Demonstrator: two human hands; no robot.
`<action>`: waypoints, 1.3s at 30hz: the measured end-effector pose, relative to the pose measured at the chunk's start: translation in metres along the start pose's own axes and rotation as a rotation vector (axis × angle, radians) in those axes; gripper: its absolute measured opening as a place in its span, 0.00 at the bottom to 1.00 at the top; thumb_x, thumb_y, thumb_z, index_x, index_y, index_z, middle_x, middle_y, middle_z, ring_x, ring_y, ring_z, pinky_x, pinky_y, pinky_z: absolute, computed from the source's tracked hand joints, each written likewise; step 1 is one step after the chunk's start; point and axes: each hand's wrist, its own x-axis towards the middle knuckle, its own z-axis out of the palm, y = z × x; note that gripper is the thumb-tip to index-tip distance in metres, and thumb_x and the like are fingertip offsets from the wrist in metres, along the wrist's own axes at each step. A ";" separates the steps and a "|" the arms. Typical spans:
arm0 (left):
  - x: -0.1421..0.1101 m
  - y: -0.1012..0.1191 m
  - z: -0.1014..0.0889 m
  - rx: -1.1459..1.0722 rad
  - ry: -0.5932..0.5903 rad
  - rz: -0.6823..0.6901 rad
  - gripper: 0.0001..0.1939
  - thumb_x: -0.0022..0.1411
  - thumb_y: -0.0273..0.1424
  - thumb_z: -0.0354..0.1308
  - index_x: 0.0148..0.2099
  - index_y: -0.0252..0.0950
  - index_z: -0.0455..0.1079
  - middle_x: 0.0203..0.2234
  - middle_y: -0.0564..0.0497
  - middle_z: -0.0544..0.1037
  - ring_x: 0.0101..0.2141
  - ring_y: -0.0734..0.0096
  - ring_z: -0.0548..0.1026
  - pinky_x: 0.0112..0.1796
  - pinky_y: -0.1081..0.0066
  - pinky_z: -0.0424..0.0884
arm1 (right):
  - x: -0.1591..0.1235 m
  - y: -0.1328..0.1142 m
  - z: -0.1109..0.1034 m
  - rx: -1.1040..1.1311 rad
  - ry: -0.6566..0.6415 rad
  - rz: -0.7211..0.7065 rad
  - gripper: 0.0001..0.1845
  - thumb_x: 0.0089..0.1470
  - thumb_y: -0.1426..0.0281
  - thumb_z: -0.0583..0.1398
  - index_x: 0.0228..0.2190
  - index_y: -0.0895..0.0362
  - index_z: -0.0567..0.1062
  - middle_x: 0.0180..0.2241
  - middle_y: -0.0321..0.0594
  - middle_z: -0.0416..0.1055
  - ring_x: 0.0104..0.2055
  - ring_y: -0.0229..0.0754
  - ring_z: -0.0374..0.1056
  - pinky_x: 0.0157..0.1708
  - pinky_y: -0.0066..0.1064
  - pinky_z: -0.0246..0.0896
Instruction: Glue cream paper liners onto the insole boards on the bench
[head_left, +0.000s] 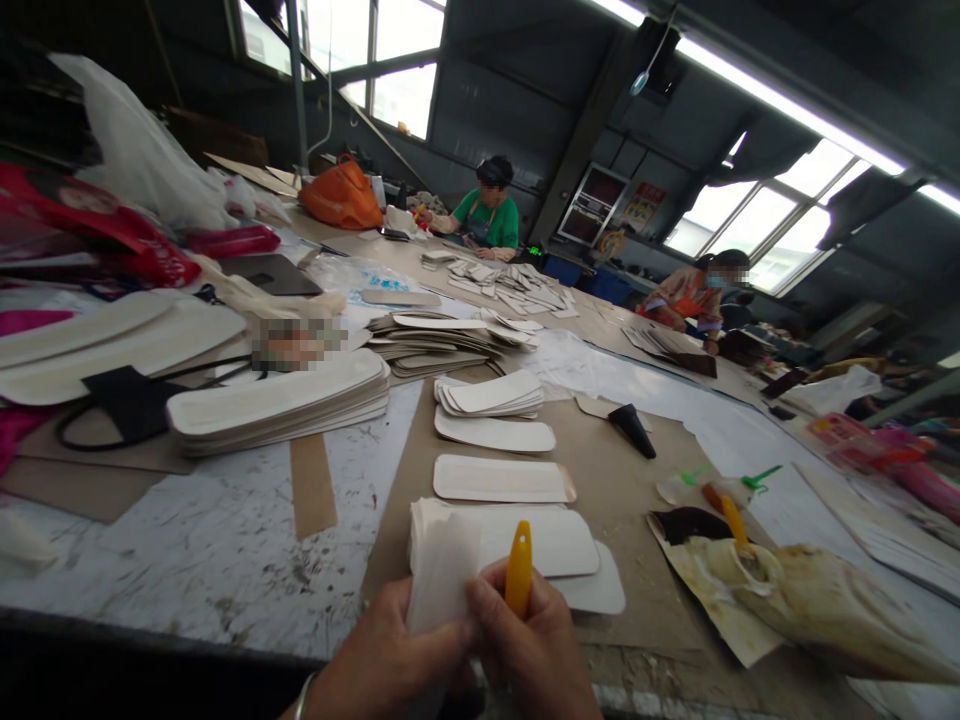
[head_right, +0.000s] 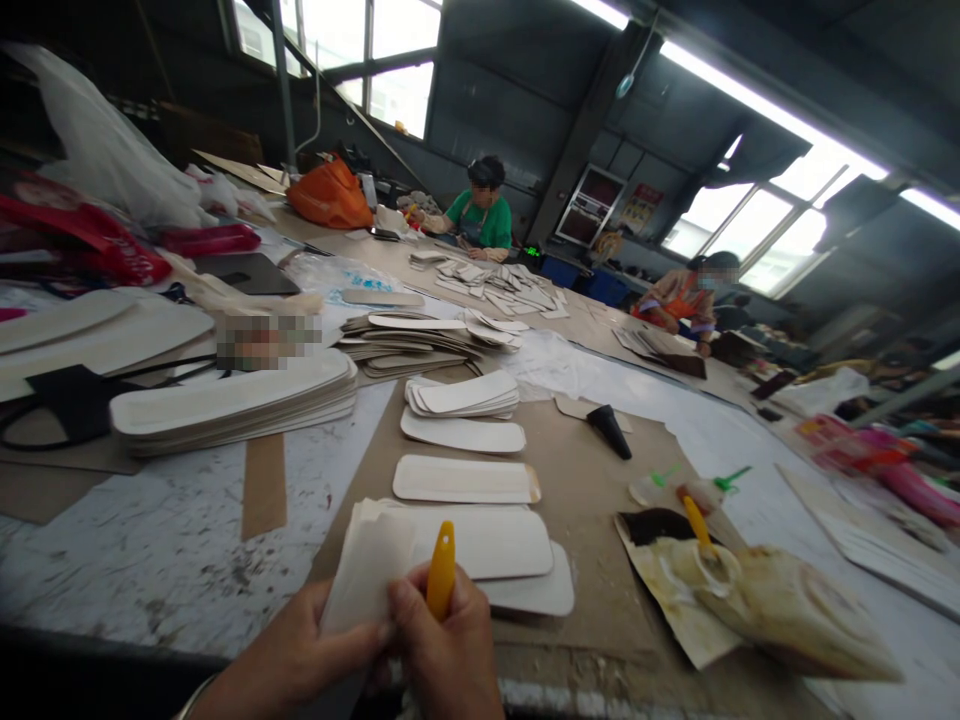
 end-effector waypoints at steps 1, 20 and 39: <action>-0.001 0.000 -0.002 -0.035 -0.017 0.000 0.21 0.43 0.42 0.65 0.33 0.28 0.73 0.18 0.48 0.74 0.20 0.70 0.69 0.24 0.73 0.65 | 0.000 0.000 -0.001 -0.016 0.019 -0.019 0.22 0.38 0.53 0.65 0.21 0.58 0.65 0.12 0.27 0.57 0.13 0.29 0.50 0.13 0.21 0.46; 0.004 0.002 0.008 -0.376 0.113 0.032 0.23 0.42 0.36 0.68 0.41 0.29 0.74 0.30 0.42 0.80 0.31 0.59 0.76 0.35 0.66 0.71 | 0.008 0.025 0.003 0.026 0.230 -0.007 0.26 0.34 0.48 0.65 0.21 0.58 0.66 0.11 0.24 0.51 0.12 0.28 0.46 0.12 0.20 0.43; 0.008 0.001 -0.002 -0.284 0.188 0.026 0.28 0.40 0.39 0.68 0.43 0.29 0.72 0.32 0.42 0.80 0.33 0.57 0.77 0.37 0.64 0.72 | 0.007 0.018 0.004 0.006 0.242 0.031 0.29 0.33 0.44 0.64 0.20 0.57 0.64 0.10 0.27 0.56 0.11 0.29 0.49 0.11 0.22 0.44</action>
